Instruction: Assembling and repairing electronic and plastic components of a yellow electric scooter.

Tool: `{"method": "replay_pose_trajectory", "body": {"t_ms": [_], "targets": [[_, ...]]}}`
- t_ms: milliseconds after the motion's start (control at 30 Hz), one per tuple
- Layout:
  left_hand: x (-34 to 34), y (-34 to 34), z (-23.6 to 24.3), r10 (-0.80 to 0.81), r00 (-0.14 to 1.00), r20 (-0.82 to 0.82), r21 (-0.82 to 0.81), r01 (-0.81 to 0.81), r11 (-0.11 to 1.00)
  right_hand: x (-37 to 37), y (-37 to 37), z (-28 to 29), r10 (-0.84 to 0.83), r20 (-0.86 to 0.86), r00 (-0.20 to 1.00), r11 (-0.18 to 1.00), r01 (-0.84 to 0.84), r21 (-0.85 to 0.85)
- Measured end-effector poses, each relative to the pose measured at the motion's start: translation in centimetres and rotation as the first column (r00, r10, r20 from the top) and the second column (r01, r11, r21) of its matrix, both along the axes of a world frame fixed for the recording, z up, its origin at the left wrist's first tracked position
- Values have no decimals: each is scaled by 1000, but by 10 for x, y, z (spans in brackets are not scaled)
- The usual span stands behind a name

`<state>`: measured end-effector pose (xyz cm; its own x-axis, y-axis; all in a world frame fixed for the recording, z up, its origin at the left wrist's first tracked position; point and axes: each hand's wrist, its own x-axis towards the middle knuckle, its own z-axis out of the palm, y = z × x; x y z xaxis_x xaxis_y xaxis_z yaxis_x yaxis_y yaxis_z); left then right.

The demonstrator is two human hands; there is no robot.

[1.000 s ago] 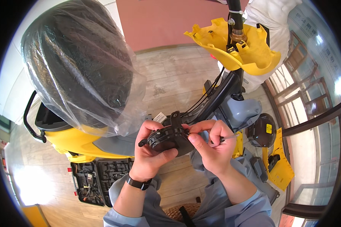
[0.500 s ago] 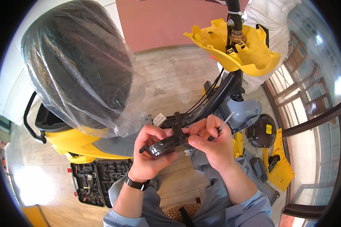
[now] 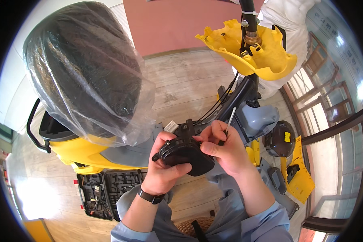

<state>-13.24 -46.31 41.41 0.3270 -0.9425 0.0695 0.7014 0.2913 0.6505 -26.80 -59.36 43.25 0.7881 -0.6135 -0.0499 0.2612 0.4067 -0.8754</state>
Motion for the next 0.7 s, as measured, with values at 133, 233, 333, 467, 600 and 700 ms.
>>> {"method": "replay_pose_trajectory", "body": {"t_ms": [133, 233, 333, 467, 600, 700], "targets": [[2, -1, -4, -19, 999, -29, 58, 21, 998, -1, -6, 3, 37, -35, 999, 999, -36, 17], [1, 0, -7, 3, 1000, -5, 102, -3, 995, 0, -4, 3, 29, -26, 999, 1000, -29, 5], [-1, 1, -4, 17, 1000, -13, 112, -15, 994, 2, 0, 1, -19, -14, 1000, 1000, 19, 7], [-4, -1, 6, -22, 996, -82, 108, 31, 994, 5, 0, -2, -104, -13, 995, 971, 99, -217], [-4, -2, 12, -7, 991, -134, 13, 9, 1000, -6, 3, 4, -260, -11, 966, 894, 236, -381], [-1, -4, 9, 41, 999, 4, -14, -41, 999, -8, 11, 7, -418, -56, 906, 776, 325, -541]]}}
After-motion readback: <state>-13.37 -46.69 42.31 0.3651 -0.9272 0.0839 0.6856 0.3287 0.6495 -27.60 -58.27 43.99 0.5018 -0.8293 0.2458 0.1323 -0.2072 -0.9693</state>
